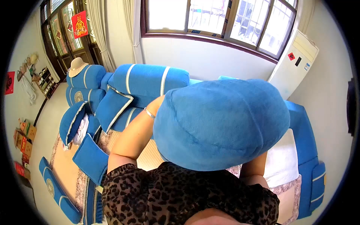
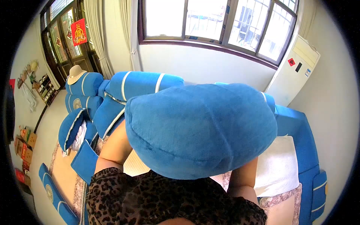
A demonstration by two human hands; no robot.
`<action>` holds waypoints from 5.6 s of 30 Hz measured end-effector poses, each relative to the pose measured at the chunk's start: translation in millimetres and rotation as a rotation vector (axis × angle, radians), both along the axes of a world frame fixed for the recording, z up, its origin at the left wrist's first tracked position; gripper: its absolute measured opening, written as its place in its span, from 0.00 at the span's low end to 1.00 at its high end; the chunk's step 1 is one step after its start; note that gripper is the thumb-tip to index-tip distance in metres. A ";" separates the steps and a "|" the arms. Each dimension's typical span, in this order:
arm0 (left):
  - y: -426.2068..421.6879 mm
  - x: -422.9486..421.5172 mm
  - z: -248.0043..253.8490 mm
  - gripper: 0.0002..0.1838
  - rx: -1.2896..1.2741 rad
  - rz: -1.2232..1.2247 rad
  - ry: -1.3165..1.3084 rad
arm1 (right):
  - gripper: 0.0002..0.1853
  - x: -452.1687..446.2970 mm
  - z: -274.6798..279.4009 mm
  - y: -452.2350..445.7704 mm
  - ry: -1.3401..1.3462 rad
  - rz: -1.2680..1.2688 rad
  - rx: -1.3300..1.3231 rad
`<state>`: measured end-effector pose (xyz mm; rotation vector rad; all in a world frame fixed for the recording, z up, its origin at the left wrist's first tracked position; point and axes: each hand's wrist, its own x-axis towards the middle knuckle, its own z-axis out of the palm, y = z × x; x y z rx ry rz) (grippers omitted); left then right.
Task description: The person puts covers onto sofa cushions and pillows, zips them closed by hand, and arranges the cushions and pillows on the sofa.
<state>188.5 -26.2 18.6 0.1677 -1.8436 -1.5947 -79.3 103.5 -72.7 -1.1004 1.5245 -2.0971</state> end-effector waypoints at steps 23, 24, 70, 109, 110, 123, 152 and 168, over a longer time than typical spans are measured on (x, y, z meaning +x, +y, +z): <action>-21.5 100.3 -56.4 0.28 -0.031 0.196 -0.238 | 0.30 -7.6 -18.3 -4.7 -0.060 0.000 -0.006; -24.5 105.3 -60.7 0.29 -0.012 0.213 -0.254 | 0.30 -10.2 -20.5 -4.3 -0.068 -0.006 -0.004; -61.6 35.1 -361.8 0.37 0.232 0.294 -0.242 | 0.27 -38.9 -150.3 20.8 -0.474 -0.002 0.106; -169.7 145.7 -216.6 0.61 0.410 0.065 -1.292 | 0.25 -30.0 -299.1 51.2 -1.008 0.276 0.351; -165.4 161.3 -223.5 0.63 0.460 0.108 -1.314 | 0.25 -27.3 -301.7 46.0 -1.013 0.297 0.361; -96.0 122.5 -211.1 0.42 0.690 0.454 -0.280 | 0.24 -10.2 -315.2 31.1 -1.060 0.396 0.409; 25.2 -173.4 0.3 0.46 -1.263 0.100 -0.090 | 0.18 -74.6 -174.9 82.7 -0.344 -0.216 0.587; 52.7 -223.1 19.0 0.24 -1.305 -0.147 0.116 | 0.10 -41.3 38.9 77.4 0.295 -0.407 -0.009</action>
